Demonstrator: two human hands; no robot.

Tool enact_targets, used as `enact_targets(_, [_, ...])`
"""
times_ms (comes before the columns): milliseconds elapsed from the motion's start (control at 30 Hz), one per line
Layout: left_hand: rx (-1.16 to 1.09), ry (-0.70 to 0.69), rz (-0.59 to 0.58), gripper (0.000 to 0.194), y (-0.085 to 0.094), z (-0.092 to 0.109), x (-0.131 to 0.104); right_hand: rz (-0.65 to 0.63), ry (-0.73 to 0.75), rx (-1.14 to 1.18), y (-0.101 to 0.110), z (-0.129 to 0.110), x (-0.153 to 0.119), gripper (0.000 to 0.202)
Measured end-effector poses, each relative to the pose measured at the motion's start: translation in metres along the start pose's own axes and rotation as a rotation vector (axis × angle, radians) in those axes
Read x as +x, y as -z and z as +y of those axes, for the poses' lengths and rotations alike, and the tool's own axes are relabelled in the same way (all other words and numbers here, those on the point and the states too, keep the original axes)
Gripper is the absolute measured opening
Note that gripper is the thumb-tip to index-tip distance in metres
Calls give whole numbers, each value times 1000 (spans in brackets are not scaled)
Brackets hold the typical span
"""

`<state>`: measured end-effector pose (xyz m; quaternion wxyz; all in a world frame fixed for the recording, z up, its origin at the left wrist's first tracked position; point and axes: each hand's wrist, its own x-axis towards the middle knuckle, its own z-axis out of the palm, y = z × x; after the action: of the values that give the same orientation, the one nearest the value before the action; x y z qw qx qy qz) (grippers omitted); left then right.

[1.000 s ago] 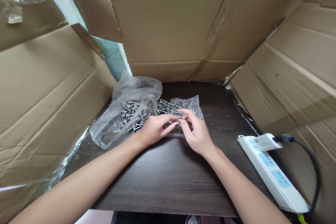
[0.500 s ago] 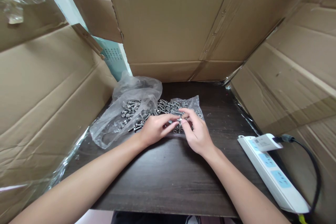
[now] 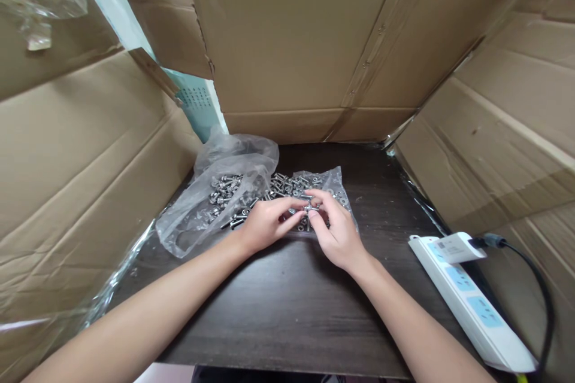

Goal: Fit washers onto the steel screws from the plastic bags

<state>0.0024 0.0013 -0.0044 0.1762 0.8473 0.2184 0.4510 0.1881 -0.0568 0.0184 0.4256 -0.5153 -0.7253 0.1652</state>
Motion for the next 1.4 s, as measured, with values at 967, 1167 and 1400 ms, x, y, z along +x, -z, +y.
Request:
enact_targets(967, [-1, 16, -30, 17, 0, 1, 0, 0, -34, -11, 2, -1, 2, 28])
enact_targets(1167, [-1, 31, -35, 18, 1, 0, 0, -1, 8, -5, 2, 0, 1, 29])
enact_targets(1400, [-26, 66, -61, 20, 0, -1, -1, 2, 44, -9, 1, 0, 2, 26])
